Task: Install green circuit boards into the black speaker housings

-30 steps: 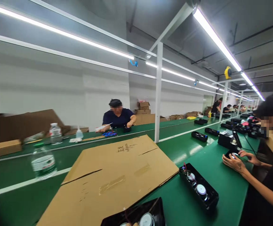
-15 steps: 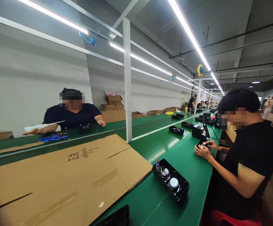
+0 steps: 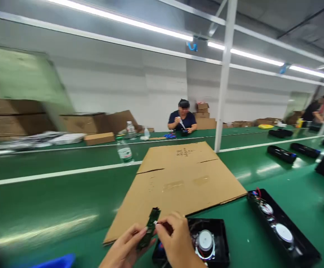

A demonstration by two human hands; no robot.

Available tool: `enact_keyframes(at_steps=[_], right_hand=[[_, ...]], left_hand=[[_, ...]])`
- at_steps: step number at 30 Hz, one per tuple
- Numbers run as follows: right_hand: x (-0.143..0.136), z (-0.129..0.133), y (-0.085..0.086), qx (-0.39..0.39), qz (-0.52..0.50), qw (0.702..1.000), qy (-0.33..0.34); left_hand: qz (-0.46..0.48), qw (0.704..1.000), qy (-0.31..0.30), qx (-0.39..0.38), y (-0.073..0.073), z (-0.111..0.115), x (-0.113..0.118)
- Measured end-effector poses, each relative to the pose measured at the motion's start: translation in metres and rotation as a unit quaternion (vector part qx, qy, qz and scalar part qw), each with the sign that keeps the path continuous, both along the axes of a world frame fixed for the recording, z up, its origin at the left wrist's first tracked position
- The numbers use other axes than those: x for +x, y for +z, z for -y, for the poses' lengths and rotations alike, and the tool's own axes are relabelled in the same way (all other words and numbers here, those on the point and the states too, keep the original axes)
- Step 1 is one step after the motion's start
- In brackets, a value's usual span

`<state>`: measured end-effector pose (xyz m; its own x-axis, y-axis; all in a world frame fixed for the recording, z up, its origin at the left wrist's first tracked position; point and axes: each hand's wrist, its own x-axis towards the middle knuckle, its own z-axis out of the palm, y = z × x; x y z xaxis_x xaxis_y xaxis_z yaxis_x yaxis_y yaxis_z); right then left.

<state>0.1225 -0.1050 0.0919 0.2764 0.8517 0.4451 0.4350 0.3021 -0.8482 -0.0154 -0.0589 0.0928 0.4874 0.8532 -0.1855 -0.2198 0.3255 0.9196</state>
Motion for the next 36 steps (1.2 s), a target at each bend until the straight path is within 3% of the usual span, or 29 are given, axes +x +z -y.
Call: enact_keyframes(at_steps=[4,10,14,17,25,29,33,36], right_hand=[[0.002,0.001,-0.003,0.062,0.117,0.991,0.010],[0.009,0.001,-0.008,0.082,0.250,0.963,-0.050],[0.012,0.004,0.000,0.017,0.197,0.980,-0.006],[0.009,0.007,0.006,-0.021,0.144,0.988,0.047],[-0.004,0.007,0.001,0.083,0.231,0.970,-0.007],[-0.005,0.007,0.000,0.086,0.235,0.968,-0.014],[-0.003,0.007,0.001,0.097,0.226,0.969,-0.013],[-0.001,0.007,0.003,0.085,0.205,0.975,-0.006]], left_hand=[[0.065,0.997,-0.007,-0.052,0.014,0.004,0.003],[0.036,0.999,-0.027,0.000,0.009,0.000,-0.004],[-0.023,0.994,-0.016,0.103,0.004,-0.002,-0.002],[-0.043,0.991,-0.002,0.126,0.005,0.004,0.003],[-0.178,0.959,0.029,0.220,0.005,0.016,0.006],[-0.209,0.943,0.038,0.255,-0.001,0.018,0.006],[-0.151,0.950,0.004,0.272,0.001,0.022,0.006],[-0.076,0.969,-0.022,0.232,0.007,0.022,0.006]])
